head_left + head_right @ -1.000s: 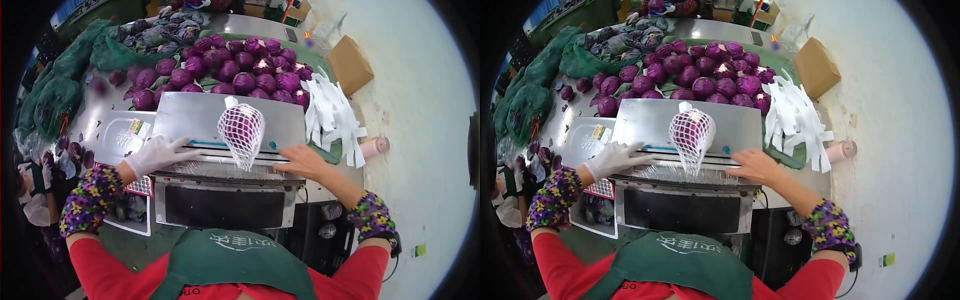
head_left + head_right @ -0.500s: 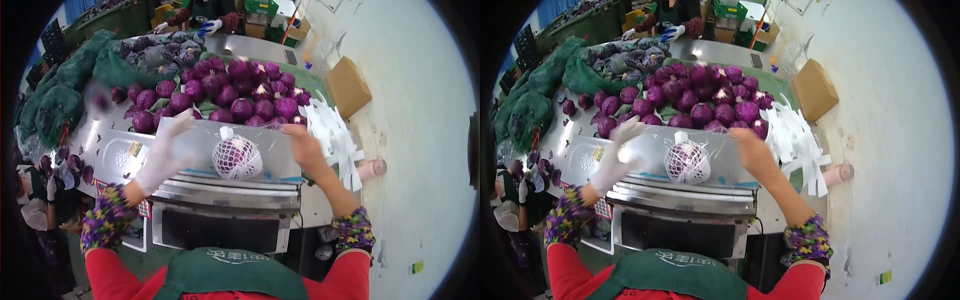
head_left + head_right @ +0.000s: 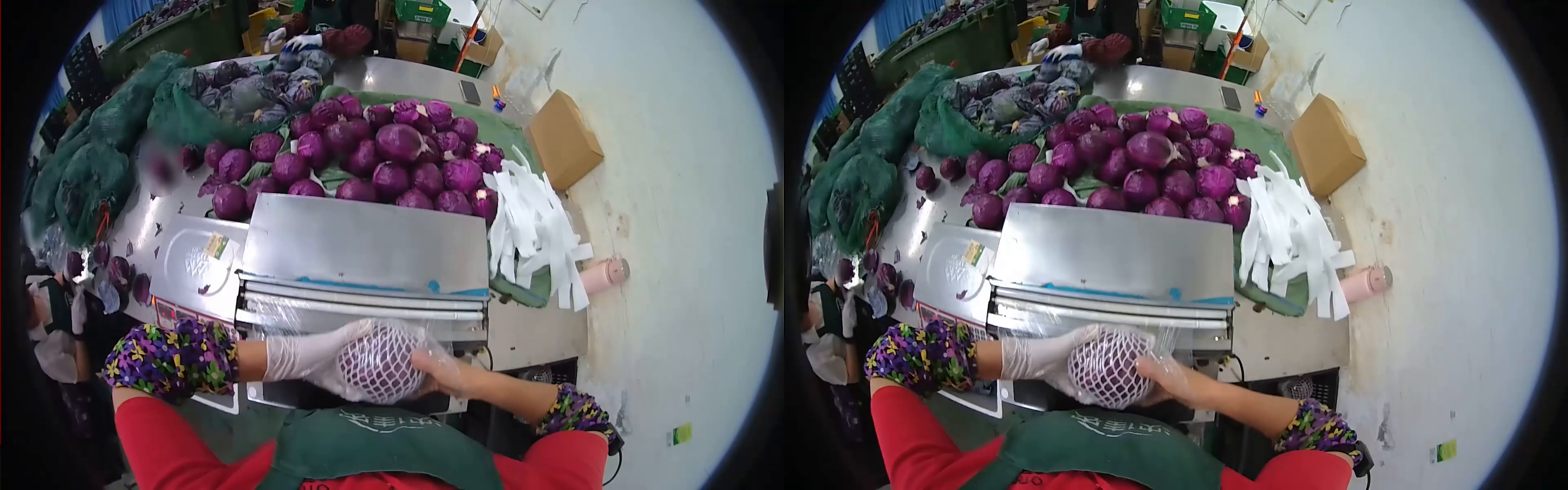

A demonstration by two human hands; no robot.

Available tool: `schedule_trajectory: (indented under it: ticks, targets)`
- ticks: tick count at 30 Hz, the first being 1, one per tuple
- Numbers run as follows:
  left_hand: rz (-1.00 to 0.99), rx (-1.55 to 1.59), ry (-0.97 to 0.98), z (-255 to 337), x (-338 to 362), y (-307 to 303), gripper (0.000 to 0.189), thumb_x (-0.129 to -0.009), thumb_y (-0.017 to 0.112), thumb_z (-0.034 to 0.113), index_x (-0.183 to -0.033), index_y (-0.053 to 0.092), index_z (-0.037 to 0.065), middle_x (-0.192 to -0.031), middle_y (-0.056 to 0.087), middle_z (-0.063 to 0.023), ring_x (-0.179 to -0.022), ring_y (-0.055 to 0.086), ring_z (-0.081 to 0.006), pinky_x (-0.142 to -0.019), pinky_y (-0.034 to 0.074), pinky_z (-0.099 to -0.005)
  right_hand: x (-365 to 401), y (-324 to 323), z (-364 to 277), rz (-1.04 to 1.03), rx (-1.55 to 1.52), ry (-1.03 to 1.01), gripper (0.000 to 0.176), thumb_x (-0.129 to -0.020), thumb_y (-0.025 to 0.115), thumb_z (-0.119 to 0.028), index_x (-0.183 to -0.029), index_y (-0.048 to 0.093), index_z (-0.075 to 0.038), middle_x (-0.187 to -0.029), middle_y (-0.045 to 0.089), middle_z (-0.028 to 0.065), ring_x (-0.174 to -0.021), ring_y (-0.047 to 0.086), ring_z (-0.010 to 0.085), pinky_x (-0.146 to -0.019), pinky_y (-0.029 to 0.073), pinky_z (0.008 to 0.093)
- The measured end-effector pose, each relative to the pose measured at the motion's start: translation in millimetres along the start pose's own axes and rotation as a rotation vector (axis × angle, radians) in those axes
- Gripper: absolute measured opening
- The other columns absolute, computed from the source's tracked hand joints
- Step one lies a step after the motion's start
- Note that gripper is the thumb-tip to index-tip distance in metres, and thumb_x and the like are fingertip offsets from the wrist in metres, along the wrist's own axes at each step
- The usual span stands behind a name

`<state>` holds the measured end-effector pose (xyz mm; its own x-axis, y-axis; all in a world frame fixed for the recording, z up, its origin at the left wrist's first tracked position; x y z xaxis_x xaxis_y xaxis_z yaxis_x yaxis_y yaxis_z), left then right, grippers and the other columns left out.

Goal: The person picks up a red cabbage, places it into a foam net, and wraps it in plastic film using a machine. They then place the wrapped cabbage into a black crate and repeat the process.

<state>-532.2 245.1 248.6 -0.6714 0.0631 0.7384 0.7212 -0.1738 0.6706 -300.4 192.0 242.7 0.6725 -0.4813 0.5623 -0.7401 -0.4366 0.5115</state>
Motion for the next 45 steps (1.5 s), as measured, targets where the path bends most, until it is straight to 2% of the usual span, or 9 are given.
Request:
schedule_trajectory:
  ticks: [8, 13, 22, 25, 28, 34, 37, 40, 45]
  targets:
    - [-0.099, -0.198, 0.322, -83.3, -36.1, -33.1, 0.062, -0.094, 0.051, 0.043, -0.140, 0.033, 0.007, -0.130, 0.052, -0.0098, -0.111, 0.055, -0.0223, -0.093, 0.047, -0.0319, 1.2, -6.8, 111.5, 0.252, -0.095, 0.097, 0.074, -0.092, 0.047, -0.055, -0.141, 0.030, -0.003, -0.135, 0.045, 0.0167, -0.121, 0.049, 0.0279, -0.101, 0.041, 0.0427]
    - [0.771, -1.219, 1.212, -142.2, 24.3, -54.0, 0.020, -0.093, 0.057, 0.016, -0.097, 0.065, -0.001, -0.080, 0.065, -0.0056, -0.073, 0.061, -0.0131, -0.064, 0.049, -0.0275, 42.0, 14.2, 150.6, 0.341, -0.282, -0.163, 0.051, -0.098, 0.045, -0.033, -0.131, 0.041, 0.006, -0.125, 0.053, 0.0190, -0.116, 0.054, 0.0263, -0.099, 0.044, 0.0357]
    - [0.748, 0.174, 0.900, -178.0, -16.5, -44.1, 0.028, -0.099, 0.046, 0.030, -0.086, 0.058, 0.007, -0.066, 0.047, 0.0033, -0.058, 0.042, -0.0046, -0.052, 0.035, -0.0209, 73.6, -17.9, 164.6, 0.782, -0.570, -0.160, 0.025, -0.098, 0.046, -0.028, -0.085, 0.053, -0.008, -0.055, 0.042, -0.0021, -0.043, 0.037, 0.0083, -0.042, 0.029, 0.0236]
    - [0.772, -0.302, 0.487, -211.3, -60.6, -89.3, 0.027, -0.098, 0.042, 0.024, -0.095, 0.060, 0.004, -0.080, 0.058, -0.0013, -0.066, 0.052, -0.0090, -0.061, 0.045, -0.0264, 59.1, -39.6, 231.8, 0.661, -0.520, 0.094, 0.025, -0.095, 0.047, -0.025, -0.079, 0.055, -0.007, -0.056, 0.046, -0.0004, -0.043, 0.039, 0.0110, -0.042, 0.030, 0.0269]
    - [0.725, -0.511, 0.449, -230.9, -172.2, -151.6, 0.035, -0.092, 0.051, 0.028, -0.109, 0.064, 0.000, -0.103, 0.067, -0.0116, -0.093, 0.062, -0.0185, -0.084, 0.049, -0.0311, 13.9, -36.6, 257.0, 0.683, 0.736, -0.115, 0.020, -0.087, 0.055, -0.017, -0.090, 0.060, 0.002, -0.083, 0.066, 0.0148, -0.076, 0.063, 0.0313, -0.070, 0.050, 0.0417]
    - [-0.283, 0.316, 0.379, -212.2, -199.4, -99.0, 0.031, -0.098, 0.037, 0.014, -0.120, 0.056, 0.003, -0.119, 0.061, -0.0110, -0.108, 0.058, -0.0220, -0.098, 0.044, -0.0356, -4.0, 4.8, 246.5, 0.654, 0.515, -0.427, 0.027, -0.078, 0.063, -0.017, -0.099, 0.064, -0.001, -0.090, 0.064, 0.0260, -0.082, 0.065, 0.0352, -0.074, 0.050, 0.0381]
    - [0.203, -0.358, 0.550, -187.9, -121.1, -37.6, 0.030, -0.099, 0.036, 0.015, -0.118, 0.056, 0.003, -0.116, 0.060, -0.0088, -0.106, 0.056, -0.0189, -0.098, 0.042, -0.0317, -4.0, 21.9, 230.1, 0.843, 0.991, -0.065, 0.022, -0.078, 0.064, -0.017, -0.097, 0.062, -0.007, -0.083, 0.066, 0.0192, -0.080, 0.064, 0.0402, -0.068, 0.049, 0.0415]
    - [0.004, -0.394, 0.557, -175.9, -85.9, -22.4, 0.031, -0.099, 0.037, 0.020, -0.120, 0.053, 0.004, -0.118, 0.058, -0.0081, -0.109, 0.055, -0.0189, -0.099, 0.042, -0.0320, 7.8, 66.5, 155.9, 0.941, 0.629, -0.831, 0.007, -0.079, 0.062, -0.007, -0.083, 0.056, -0.006, -0.073, 0.061, 0.0113, -0.063, 0.061, 0.0304, -0.058, 0.048, 0.0340]
    - [-0.179, -0.339, 0.412, -168.4, -56.6, -4.1, 0.035, -0.099, 0.038, 0.029, -0.124, 0.048, 0.006, -0.120, 0.055, -0.0068, -0.113, 0.051, -0.0189, -0.099, 0.042, -0.0325, 8.1, 101.3, 108.4, 0.018, 0.102, -0.715, 0.029, -0.097, 0.046, -0.023, -0.096, 0.062, 0.001, -0.096, 0.062, 0.0082, -0.096, 0.057, 0.0162, -0.086, 0.044, 0.0299]
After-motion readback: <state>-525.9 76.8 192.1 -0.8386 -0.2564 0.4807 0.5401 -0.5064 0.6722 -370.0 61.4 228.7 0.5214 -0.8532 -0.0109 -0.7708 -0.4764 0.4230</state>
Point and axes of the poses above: each hand's wrist, its own x-axis away from the middle knuckle, its own y-axis out of the palm, z = x × y, the point moved 1 cm from there along -x, towards the middle knuckle
